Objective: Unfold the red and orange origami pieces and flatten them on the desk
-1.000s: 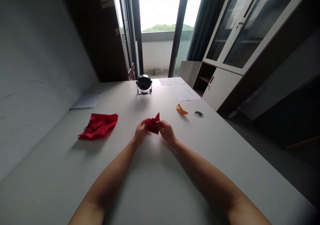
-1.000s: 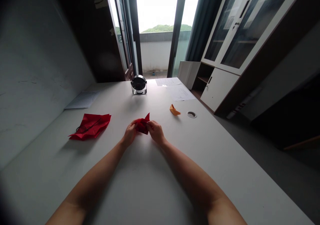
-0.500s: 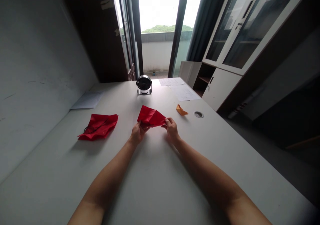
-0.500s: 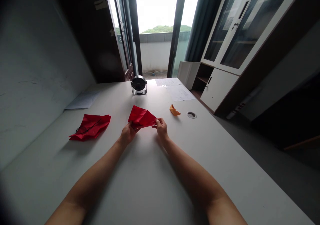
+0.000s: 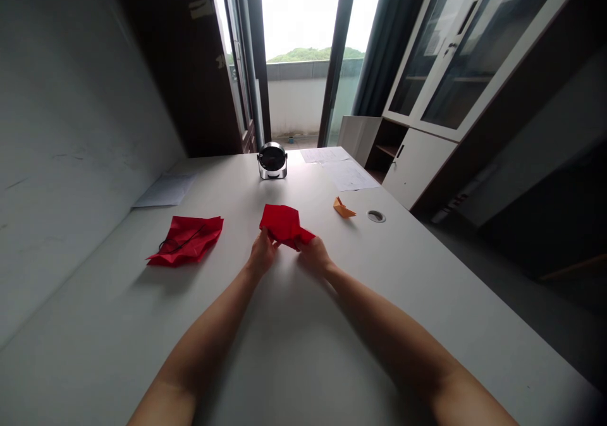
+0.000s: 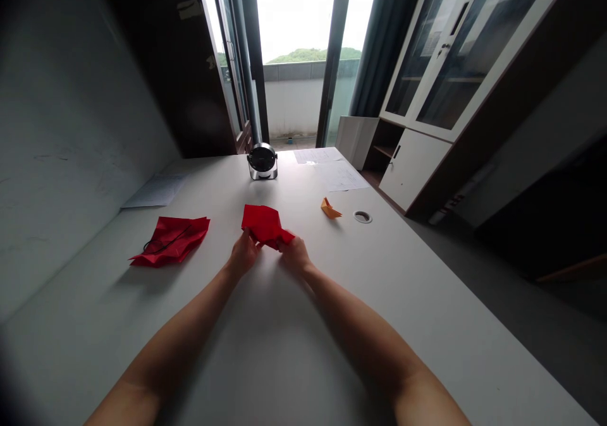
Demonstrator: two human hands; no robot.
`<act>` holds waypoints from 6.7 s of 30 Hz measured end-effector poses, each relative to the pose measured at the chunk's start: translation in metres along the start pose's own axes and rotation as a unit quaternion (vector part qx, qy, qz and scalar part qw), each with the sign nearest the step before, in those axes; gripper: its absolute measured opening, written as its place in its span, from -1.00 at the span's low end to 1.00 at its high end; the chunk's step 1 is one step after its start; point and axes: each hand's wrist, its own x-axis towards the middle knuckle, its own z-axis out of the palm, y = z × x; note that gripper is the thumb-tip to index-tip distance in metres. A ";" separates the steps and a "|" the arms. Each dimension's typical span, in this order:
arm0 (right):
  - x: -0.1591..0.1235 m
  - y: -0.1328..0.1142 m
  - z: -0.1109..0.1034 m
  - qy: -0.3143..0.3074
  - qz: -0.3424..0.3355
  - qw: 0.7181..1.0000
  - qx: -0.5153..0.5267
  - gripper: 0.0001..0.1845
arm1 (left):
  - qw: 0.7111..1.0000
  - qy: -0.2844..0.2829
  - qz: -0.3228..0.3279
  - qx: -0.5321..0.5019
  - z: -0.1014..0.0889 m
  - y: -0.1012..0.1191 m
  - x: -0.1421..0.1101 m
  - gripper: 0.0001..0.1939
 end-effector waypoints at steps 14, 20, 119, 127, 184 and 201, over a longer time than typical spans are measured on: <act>0.009 0.008 -0.011 0.030 0.048 0.992 0.114 -0.54 | 0.956 0.125 0.148 0.223 0.005 0.007 -0.013 -0.66; 0.010 0.008 -0.013 0.024 0.047 0.991 0.121 -0.51 | 0.842 0.031 0.328 0.426 0.021 0.025 -0.030 -0.80; -0.009 -0.021 -0.070 -0.020 -0.216 0.921 -0.324 -0.77 | 0.851 -0.009 0.271 0.450 0.024 0.022 -0.038 -0.57; -0.015 -0.030 -0.059 -0.069 -0.214 0.928 -0.295 -0.76 | 0.877 0.016 0.275 0.394 0.021 0.021 -0.033 -0.82; -0.013 -0.022 -0.035 0.079 -0.190 0.955 -0.215 -0.82 | 0.968 -0.142 0.000 0.206 0.033 0.007 -0.041 -0.26; -0.008 -0.010 -0.034 0.119 -0.103 0.983 -0.098 -0.91 | 0.992 -0.061 -0.019 0.105 0.020 -0.006 -0.024 -0.62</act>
